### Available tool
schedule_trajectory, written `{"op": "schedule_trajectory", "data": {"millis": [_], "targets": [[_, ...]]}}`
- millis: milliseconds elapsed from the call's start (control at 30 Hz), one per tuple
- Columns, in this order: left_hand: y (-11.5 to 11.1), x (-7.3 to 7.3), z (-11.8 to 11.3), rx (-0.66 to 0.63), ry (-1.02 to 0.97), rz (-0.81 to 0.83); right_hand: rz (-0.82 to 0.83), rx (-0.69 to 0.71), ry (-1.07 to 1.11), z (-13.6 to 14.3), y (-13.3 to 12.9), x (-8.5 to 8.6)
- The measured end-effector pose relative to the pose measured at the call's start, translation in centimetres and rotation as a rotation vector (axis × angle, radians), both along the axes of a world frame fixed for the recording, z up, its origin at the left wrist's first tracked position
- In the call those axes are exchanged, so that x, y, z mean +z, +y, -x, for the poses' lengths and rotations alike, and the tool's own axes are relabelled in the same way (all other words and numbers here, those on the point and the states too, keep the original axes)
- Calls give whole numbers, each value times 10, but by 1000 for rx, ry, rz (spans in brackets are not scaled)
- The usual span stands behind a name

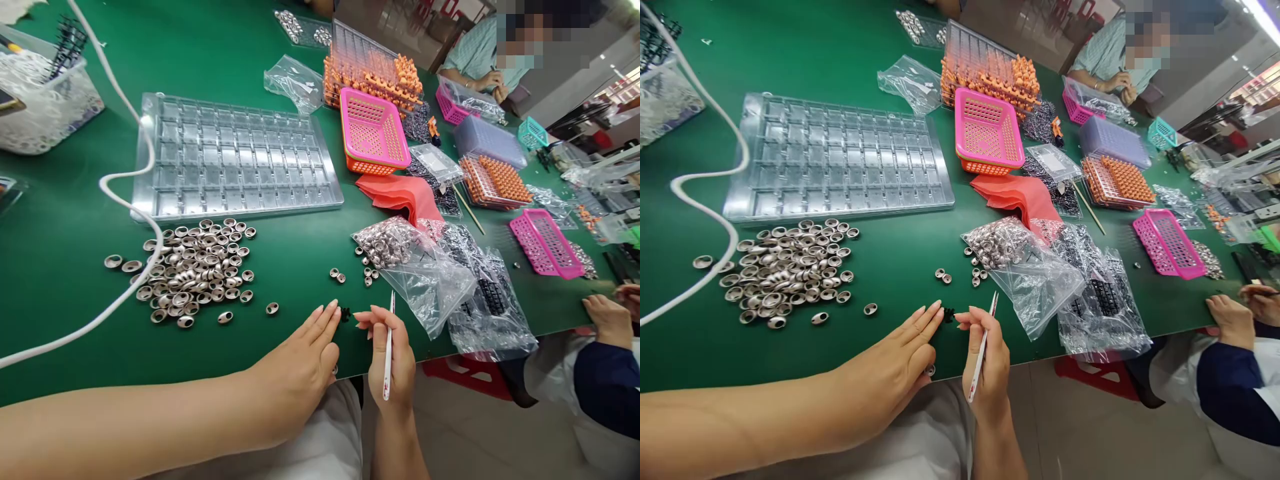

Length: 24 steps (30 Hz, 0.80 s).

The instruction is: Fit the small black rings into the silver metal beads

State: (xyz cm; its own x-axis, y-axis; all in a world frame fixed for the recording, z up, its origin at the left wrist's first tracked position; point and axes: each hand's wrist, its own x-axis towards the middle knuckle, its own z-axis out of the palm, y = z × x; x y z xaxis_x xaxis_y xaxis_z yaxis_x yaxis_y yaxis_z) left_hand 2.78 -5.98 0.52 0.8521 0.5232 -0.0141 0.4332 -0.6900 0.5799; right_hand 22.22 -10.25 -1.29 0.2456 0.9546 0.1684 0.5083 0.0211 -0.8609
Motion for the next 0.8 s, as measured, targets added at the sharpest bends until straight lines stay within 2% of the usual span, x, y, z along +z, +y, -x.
{"op": "schedule_trajectory", "data": {"millis": [67, 167, 267, 367, 467, 600, 700, 800], "targets": [[5, 7, -1, 11, -21, 91, -11, -7, 25, -1, -1, -3], [14, 16, 7, 39, -30, 171, -91, 53, 58, -4, 0, -3], [24, 21, 19, 111, -20, 175, -163, 96, 59, -8, 3, 2], [35, 19, 27, 210, -22, 103, -139, 99, 96, -14, 6, 7], [44, 14, 25, 277, -52, -6, -101, 103, 186, -16, 9, 7], [47, 2, 17, 271, -89, -38, -48, 49, 317, -10, 12, 6], [45, -13, 15, 332, -185, -88, -29, 12, 403, -1, 16, 5], [48, -28, 15, 374, -248, -109, 19, 35, 478, 3, 22, -1]]}}
